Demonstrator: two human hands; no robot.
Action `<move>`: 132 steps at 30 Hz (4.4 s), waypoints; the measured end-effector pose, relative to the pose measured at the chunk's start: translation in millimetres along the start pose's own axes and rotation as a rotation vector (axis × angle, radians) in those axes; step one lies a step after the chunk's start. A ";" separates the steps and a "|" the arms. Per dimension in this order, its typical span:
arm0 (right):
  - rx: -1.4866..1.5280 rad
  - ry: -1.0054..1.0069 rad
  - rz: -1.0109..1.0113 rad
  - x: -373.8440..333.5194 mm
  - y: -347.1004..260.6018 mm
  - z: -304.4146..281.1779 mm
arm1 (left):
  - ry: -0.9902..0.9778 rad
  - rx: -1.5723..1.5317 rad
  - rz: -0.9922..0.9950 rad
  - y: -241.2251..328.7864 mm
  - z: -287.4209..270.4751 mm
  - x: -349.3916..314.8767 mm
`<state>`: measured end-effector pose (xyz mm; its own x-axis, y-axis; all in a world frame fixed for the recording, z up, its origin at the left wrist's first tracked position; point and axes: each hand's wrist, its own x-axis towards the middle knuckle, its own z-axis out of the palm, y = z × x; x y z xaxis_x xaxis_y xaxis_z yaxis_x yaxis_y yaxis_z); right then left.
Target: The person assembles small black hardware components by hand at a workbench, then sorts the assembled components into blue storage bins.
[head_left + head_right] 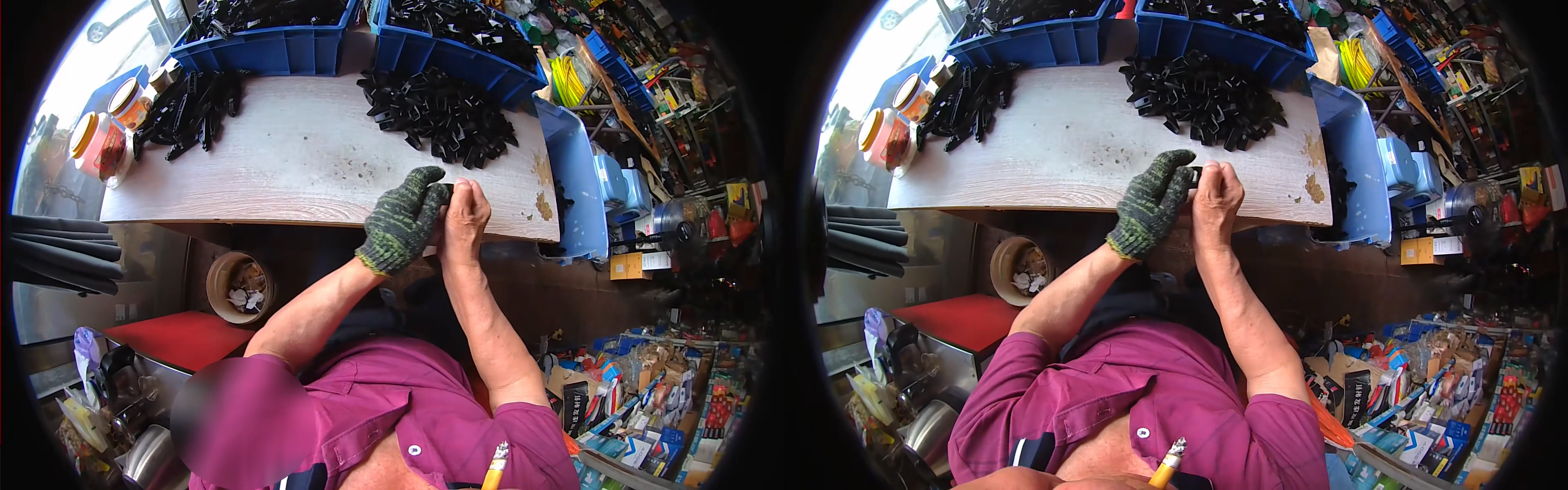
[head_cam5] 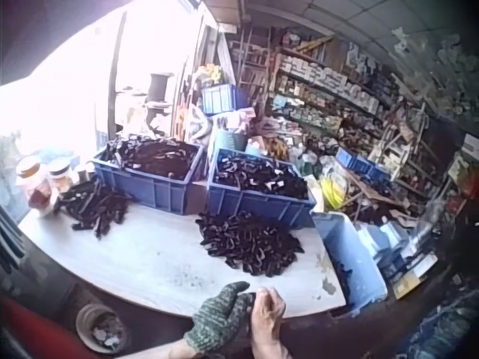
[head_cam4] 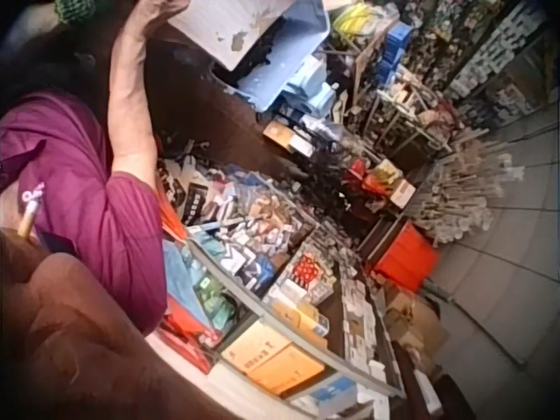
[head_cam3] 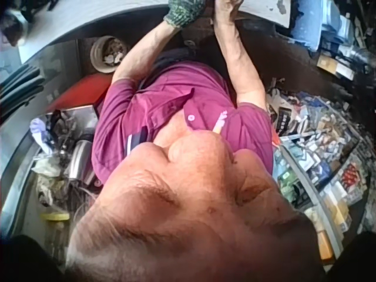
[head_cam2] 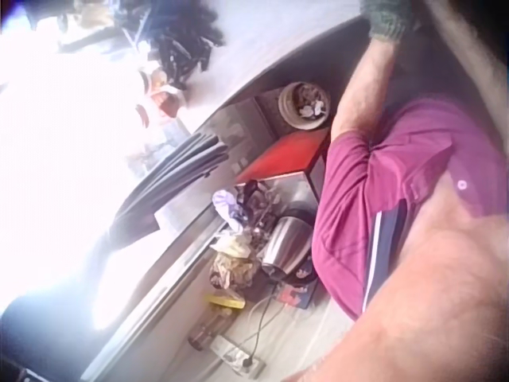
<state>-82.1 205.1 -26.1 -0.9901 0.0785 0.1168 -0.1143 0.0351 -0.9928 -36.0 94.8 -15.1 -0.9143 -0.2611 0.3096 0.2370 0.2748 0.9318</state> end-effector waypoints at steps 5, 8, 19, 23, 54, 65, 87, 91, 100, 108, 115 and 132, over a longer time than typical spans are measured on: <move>0.064 0.055 -0.031 0.4 -4.6 -3.5 | 0.003 -0.028 0.005 -0.2 5.6 4.0; 0.270 0.099 0.261 -8.6 -29.1 7.7 | -0.054 -0.041 -0.064 -1.4 -14.1 4.4; 0.125 0.058 0.045 -9.4 -19.5 -2.0 | 0.032 -0.004 -0.061 5.7 13.9 0.1; 0.210 0.059 0.158 -6.7 -8.3 -3.0 | -0.006 -0.004 -0.032 -1.7 -1.2 4.7; 0.333 0.823 0.054 120.7 -98.2 -91.5 | 0.035 -0.164 -0.017 -27.5 -29.2 3.8; -0.328 -0.188 0.241 62.3 -23.5 18.7 | 0.051 -0.155 -0.007 -26.3 -32.0 3.6; -0.343 -0.462 0.100 45.8 -30.2 21.2 | -0.373 -0.108 -0.409 -31.6 -71.0 73.9; -0.282 -0.469 0.118 40.7 -28.4 20.4 | -0.278 -0.124 -0.120 -36.9 -68.7 58.0; 0.057 -0.506 0.247 13.5 -35.3 43.2 | 0.117 0.269 0.253 -27.4 -60.7 28.1; 0.212 -0.327 0.305 6.2 -32.6 42.3 | 0.487 0.754 0.379 -52.4 -155.3 33.0; 0.200 -0.298 0.306 5.6 -31.0 50.5 | 0.644 1.345 -0.038 -83.6 -311.1 27.2; 0.180 -0.259 0.256 1.7 -28.6 50.4 | 0.168 1.147 0.273 -53.8 -270.1 12.7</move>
<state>-84.7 154.0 1.2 -0.9736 -0.1927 -0.1222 0.1488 -0.1301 -0.9803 28.3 -173.3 -10.2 -0.8046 -0.1594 0.5720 -0.0928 0.9852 0.1441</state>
